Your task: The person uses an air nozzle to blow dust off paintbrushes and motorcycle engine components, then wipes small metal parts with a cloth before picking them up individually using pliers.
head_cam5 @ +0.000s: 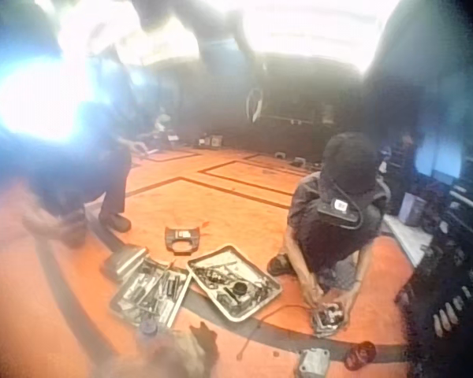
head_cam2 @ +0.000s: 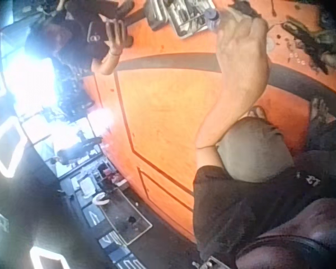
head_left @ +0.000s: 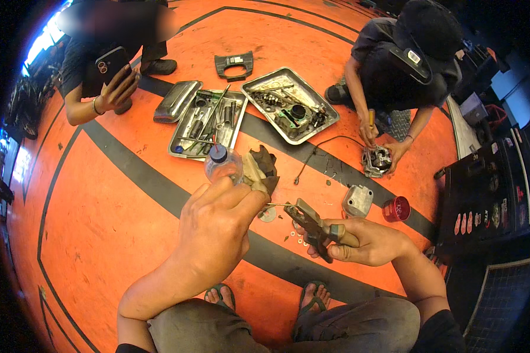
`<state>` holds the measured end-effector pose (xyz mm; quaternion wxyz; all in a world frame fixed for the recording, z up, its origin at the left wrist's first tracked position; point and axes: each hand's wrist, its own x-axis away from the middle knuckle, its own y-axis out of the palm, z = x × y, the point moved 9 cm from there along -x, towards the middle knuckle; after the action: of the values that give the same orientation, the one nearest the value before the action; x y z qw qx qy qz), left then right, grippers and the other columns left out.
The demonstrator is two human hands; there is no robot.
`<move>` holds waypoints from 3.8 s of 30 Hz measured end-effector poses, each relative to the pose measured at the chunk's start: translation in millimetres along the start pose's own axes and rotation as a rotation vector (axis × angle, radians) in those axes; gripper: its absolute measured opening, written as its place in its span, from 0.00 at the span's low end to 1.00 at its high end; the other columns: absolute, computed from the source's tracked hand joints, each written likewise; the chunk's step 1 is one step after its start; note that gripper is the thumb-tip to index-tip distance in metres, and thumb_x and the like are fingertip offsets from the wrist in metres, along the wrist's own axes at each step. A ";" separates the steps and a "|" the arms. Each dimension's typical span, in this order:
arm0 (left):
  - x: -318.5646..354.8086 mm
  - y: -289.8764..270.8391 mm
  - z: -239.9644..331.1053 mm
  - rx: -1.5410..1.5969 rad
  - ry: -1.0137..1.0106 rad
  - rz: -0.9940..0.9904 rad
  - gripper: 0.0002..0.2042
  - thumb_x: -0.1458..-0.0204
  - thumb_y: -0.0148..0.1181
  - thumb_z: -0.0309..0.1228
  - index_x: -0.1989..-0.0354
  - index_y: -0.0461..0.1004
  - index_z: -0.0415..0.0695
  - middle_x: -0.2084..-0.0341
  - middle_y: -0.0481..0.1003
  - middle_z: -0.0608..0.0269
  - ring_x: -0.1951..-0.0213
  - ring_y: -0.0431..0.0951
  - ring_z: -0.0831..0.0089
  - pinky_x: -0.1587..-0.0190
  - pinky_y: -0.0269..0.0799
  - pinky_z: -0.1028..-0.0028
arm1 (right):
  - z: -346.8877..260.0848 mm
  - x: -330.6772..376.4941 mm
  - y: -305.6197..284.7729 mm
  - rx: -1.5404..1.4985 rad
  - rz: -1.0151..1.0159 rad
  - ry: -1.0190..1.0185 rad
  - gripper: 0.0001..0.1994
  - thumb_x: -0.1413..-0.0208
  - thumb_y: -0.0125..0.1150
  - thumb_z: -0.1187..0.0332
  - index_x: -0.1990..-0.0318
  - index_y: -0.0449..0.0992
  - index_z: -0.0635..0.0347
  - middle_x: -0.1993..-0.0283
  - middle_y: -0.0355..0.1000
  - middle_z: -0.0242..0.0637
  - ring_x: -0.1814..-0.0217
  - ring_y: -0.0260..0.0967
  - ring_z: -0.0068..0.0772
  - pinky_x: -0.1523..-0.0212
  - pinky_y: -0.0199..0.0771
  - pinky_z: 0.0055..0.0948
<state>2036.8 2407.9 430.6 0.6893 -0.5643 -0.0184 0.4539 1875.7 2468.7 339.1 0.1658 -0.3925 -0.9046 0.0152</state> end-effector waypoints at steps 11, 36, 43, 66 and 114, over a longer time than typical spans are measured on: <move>-9.3 26.4 -7.2 -0.001 0.051 -0.143 0.17 0.68 0.56 0.14 0.65 0.76 0.43 0.75 0.73 0.62 0.67 0.72 0.60 0.66 0.68 0.63 | 11.1 6.7 -13.3 -0.007 0.047 0.020 0.19 0.34 0.51 0.52 0.51 0.69 0.61 0.63 0.71 0.36 0.58 0.69 0.33 0.54 0.70 0.34; -11.8 204.2 336.1 0.565 1.146 -0.742 0.14 0.68 0.55 0.13 0.69 0.75 0.39 0.75 0.73 0.59 0.70 0.71 0.59 0.69 0.68 0.64 | 97.2 301.3 167.7 -0.593 1.216 0.150 0.20 0.33 0.48 0.51 0.59 0.69 0.62 0.67 0.72 0.34 0.61 0.70 0.30 0.57 0.70 0.32; -0.1 183.8 368.0 0.502 1.269 -0.746 0.14 0.66 0.55 0.14 0.68 0.75 0.40 0.78 0.73 0.62 0.71 0.71 0.63 0.69 0.69 0.66 | 79.4 307.2 192.6 -0.642 1.227 0.103 0.22 0.33 0.47 0.47 0.59 0.67 0.62 0.66 0.72 0.35 0.61 0.71 0.30 0.56 0.70 0.32; -108.1 179.5 224.1 0.411 0.814 -0.524 0.16 0.70 0.57 0.14 0.68 0.75 0.41 0.75 0.72 0.62 0.68 0.70 0.61 0.65 0.68 0.64 | 78.0 226.5 36.2 -0.736 0.633 -0.077 0.27 0.35 0.51 0.46 0.42 0.65 0.60 0.57 0.67 0.29 0.52 0.64 0.23 0.54 0.67 0.25; -68.2 84.1 10.9 0.030 0.346 -0.330 0.10 0.67 0.59 0.17 0.74 0.71 0.42 0.76 0.72 0.58 0.66 0.73 0.57 0.65 0.70 0.61 | 72.6 37.9 27.1 -0.542 -0.177 -0.015 0.37 0.34 0.51 0.53 0.26 0.44 0.62 0.30 0.56 0.40 0.27 0.49 0.34 0.32 0.52 0.34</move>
<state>1940.0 2368.0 400.9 0.7554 -0.6127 0.0151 0.2319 1848.0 2522.0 277.1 0.0488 -0.3421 -0.9074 -0.2391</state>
